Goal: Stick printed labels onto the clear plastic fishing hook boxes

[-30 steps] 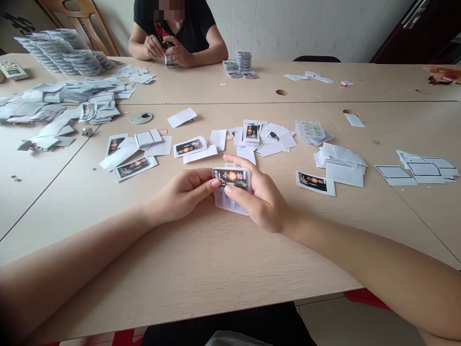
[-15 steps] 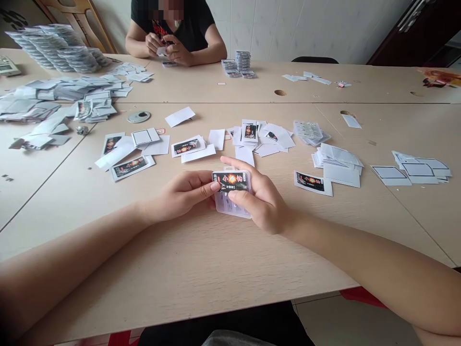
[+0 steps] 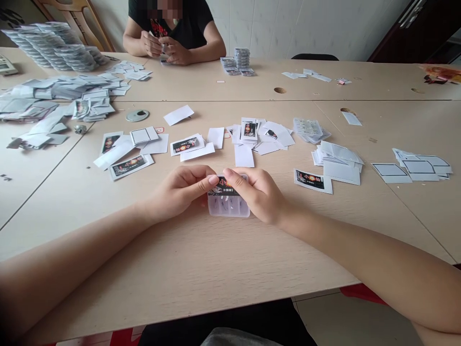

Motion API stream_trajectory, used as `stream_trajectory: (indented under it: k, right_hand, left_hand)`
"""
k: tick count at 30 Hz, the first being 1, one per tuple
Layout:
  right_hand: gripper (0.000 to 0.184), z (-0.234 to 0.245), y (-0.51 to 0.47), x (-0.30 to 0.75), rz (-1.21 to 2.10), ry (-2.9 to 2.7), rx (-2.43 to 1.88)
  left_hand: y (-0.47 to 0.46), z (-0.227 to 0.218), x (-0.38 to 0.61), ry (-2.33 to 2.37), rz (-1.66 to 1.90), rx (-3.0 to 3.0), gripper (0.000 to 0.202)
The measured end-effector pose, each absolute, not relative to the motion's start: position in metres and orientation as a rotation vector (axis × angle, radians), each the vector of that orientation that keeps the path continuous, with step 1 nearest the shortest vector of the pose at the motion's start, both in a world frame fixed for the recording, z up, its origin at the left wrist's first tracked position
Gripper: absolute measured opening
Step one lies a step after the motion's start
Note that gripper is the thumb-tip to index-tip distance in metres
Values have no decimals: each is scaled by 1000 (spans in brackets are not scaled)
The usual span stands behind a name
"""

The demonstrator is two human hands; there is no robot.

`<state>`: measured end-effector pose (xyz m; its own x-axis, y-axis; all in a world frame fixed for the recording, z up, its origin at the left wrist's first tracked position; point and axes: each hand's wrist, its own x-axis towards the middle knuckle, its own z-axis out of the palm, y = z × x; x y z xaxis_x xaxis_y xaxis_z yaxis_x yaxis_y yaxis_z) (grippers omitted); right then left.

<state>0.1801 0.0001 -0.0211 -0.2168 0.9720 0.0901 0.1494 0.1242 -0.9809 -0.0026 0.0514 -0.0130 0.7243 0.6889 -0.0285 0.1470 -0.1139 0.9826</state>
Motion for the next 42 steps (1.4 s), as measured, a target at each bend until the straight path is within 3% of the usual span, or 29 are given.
stream_trajectory:
  k: [6, 10, 14, 20, 26, 37, 42]
  right_hand:
    - [45, -18, 0, 181, 1239, -1469, -1151]
    - [46, -21, 4, 182, 1248, -1362, -1112]
    - [50, -24, 7, 182, 1255, -1320, -1111]
    - [64, -25, 7, 183, 1504, -1279, -905]
    - [54, -26, 4, 183, 1393, -1289, -975]
    - [57, -29, 2, 182, 1477, -1256, -888]
    - [55, -27, 2, 184, 1326, -1332, -990]
  left_hand:
    - [54, -16, -3, 580, 484, 1458, 36]
    - [55, -18, -3, 561, 532, 1414, 21]
    - [56, -19, -2, 597, 530, 1455, 19]
    - [55, -17, -1, 592, 521, 1454, 15]
    - [55, -19, -1, 598, 526, 1521, 15]
    - [57, -23, -2, 577, 521, 1572, 18]
    - [56, -21, -1, 603, 545, 1502, 16]
